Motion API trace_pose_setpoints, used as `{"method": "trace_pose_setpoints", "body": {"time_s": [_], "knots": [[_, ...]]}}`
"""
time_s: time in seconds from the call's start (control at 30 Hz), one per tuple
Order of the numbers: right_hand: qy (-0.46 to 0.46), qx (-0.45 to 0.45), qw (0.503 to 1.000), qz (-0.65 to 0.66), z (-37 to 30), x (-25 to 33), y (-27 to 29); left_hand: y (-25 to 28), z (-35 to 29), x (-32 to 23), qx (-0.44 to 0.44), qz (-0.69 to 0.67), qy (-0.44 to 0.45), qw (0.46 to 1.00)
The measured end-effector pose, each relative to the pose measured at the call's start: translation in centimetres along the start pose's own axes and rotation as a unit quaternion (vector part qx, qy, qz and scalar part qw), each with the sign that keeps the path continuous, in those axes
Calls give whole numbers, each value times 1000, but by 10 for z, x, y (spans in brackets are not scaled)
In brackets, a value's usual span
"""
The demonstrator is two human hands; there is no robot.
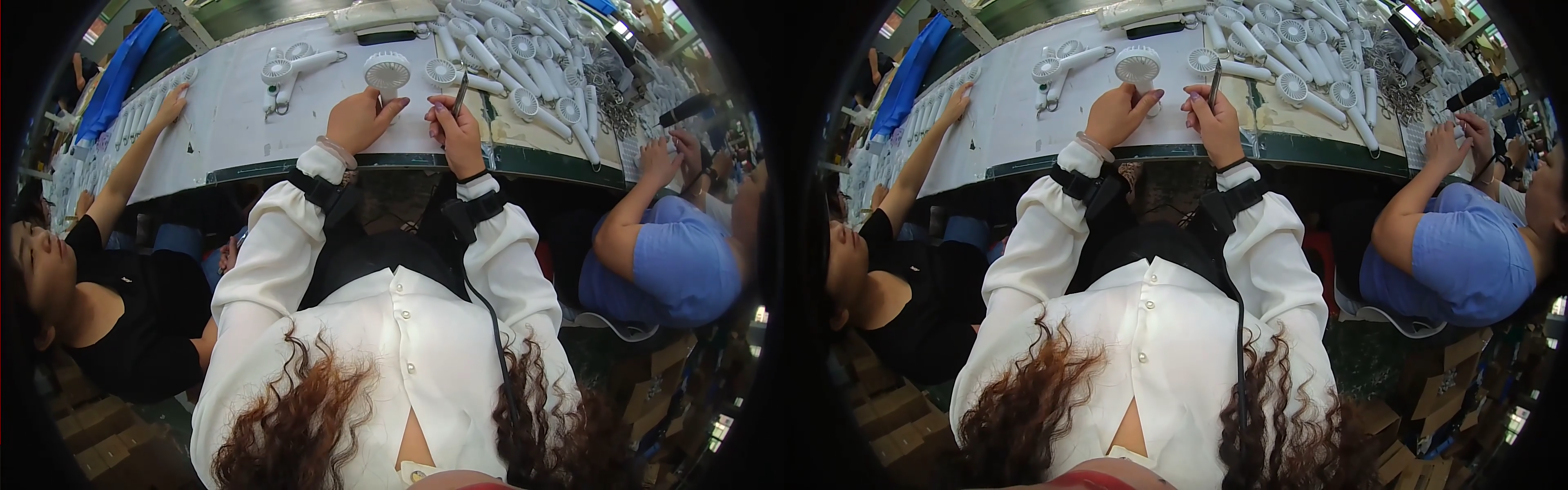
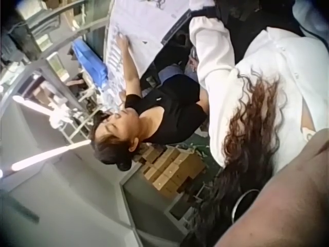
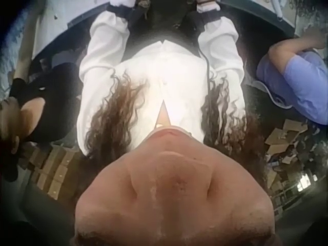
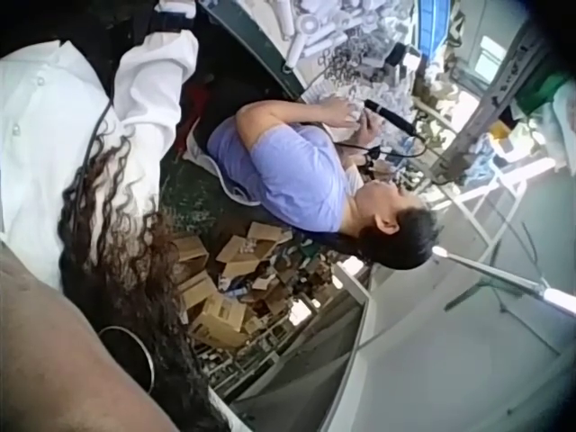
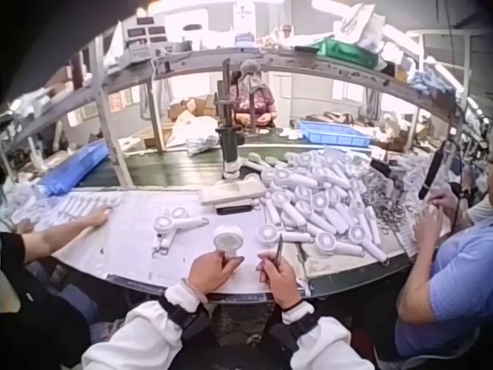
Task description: The person picks up a handheld fan, scrapes the plastic edges with a blade, and places it back on the table, repeating this process with several more fans.
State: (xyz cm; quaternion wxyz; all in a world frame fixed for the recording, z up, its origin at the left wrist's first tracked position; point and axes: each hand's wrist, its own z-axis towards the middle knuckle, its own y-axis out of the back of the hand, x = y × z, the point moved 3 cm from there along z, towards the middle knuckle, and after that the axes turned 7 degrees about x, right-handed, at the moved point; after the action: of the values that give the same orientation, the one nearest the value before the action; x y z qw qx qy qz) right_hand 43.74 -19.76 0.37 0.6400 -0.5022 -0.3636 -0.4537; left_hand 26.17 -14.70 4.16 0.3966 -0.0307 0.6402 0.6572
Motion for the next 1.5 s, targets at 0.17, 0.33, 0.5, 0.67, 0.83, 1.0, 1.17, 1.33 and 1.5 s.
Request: {"method": "trace_pose_setpoints", "body": {"time_s": [0.17, 0.33, 0.5, 0.67, 0.83, 1.0, 1.17, 1.33, 1.5], "knots": [[0, 10, 1000, 5, 4, -2, -1, 4, 1, -1, -7, 3, 12, 1000], [-2, -12, 997, -72, 4, -2, 3, 1, -1, 2, -52, -45, 7, 998], [-4, 1, 999, -40, -3, 2, 2, 0, -5, -2, -68, -37, -7, 997], [0, 5, 999, -43, -7, 6, -2, 0, -10, -5, -58, -38, -14, 997], [0, 2, 999, -42, -4, 7, -4, 0, -9, -3, -48, -47, -2, 998], [-3, 0, 999, -52, -3, 9, -4, -1, -8, -4, -28, -56, 6, 998], [-7, 1, 999, -48, -3, 10, -4, 3, -9, -7, -16, -61, 13, 998], [-10, 9, 999, -40, -4, 7, -1, 0, -10, -5, -12, -57, 17, 998], [-14, 4, 999, -43, -3, 6, 1, -7, -10, 1, -21, -60, 12, 998]]}}
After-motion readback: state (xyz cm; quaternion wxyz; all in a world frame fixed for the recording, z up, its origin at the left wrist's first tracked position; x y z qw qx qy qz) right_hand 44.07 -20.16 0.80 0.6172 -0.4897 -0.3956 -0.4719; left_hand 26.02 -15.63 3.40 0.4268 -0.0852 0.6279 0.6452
